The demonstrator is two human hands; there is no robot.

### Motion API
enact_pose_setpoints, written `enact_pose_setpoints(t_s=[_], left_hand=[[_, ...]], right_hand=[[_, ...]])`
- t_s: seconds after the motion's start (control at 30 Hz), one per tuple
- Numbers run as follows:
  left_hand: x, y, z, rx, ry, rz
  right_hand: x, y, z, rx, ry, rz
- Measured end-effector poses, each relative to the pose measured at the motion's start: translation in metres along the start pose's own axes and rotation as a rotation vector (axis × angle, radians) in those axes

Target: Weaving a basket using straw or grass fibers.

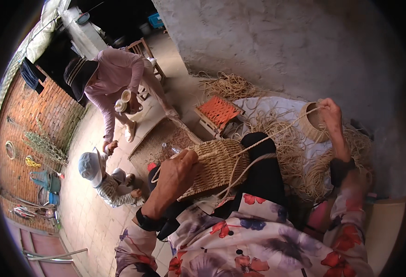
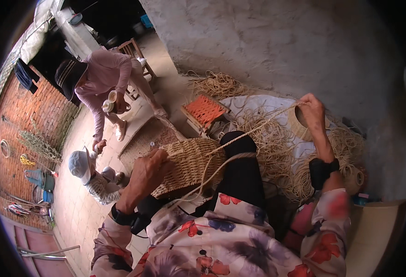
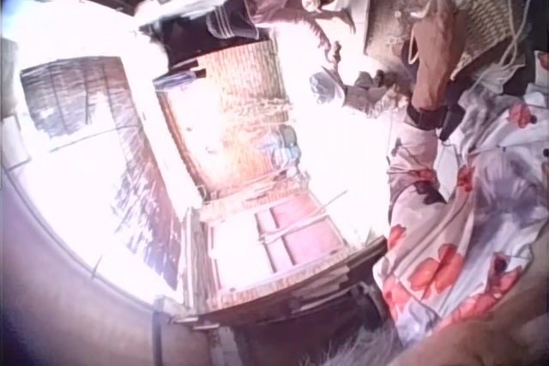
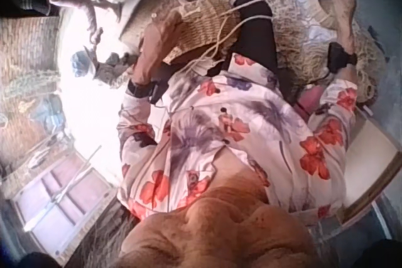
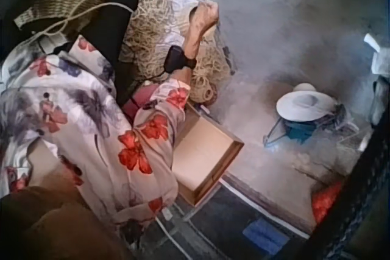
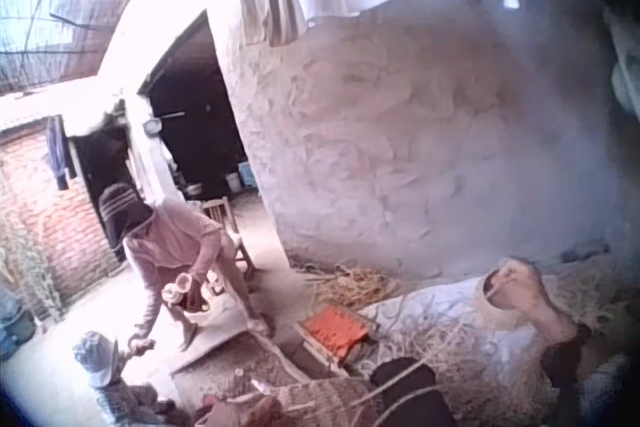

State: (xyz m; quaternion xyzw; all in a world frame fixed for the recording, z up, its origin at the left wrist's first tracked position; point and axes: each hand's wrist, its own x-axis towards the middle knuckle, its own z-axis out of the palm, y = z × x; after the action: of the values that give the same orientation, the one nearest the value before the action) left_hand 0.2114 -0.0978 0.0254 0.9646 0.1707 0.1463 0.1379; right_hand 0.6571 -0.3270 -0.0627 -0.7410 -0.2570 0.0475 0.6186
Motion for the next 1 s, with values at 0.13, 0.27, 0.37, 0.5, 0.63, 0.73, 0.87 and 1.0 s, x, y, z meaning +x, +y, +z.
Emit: enact_pose_setpoints(t_s=[0.13, 0.27, 0.37, 0.5, 0.63, 0.73, 0.87, 1.0], left_hand=[[-0.026, -0.047, 0.021, -0.044, 0.017, -0.017], [-0.129, -0.173, -0.084, 0.162, 0.393, -0.32], [-0.238, -0.237, -0.185, 0.275, 0.85, -0.53], [-0.252, -0.208, -0.184, 0.657, 0.316, -0.889], [-0.107, -0.11, -0.053, 0.002, 0.421, -0.304], [-0.044, -0.031, 0.005, 0.006, 0.24, -0.105], [-0.01, -0.015, 0.025, 0.021, 0.085, 0.1], [-0.051, -0.081, -0.016, -0.048, 0.28, -0.06]], right_hand=[[-0.007, 0.029, 0.016, -0.341, 0.188, -0.147], [-0.047, 0.043, 0.057, -0.487, 0.045, -0.262], [-0.063, 0.044, 0.078, -0.562, -0.009, -0.441], [-0.069, 0.036, 0.092, -0.529, -0.093, -0.445], [-0.072, 0.028, 0.096, -0.48, -0.131, -0.391], [-0.077, 0.023, 0.096, -0.436, -0.122, -0.331], [-0.082, 0.019, 0.099, -0.389, -0.095, -0.343], [-0.084, 0.022, 0.101, -0.483, -0.044, -0.451]])
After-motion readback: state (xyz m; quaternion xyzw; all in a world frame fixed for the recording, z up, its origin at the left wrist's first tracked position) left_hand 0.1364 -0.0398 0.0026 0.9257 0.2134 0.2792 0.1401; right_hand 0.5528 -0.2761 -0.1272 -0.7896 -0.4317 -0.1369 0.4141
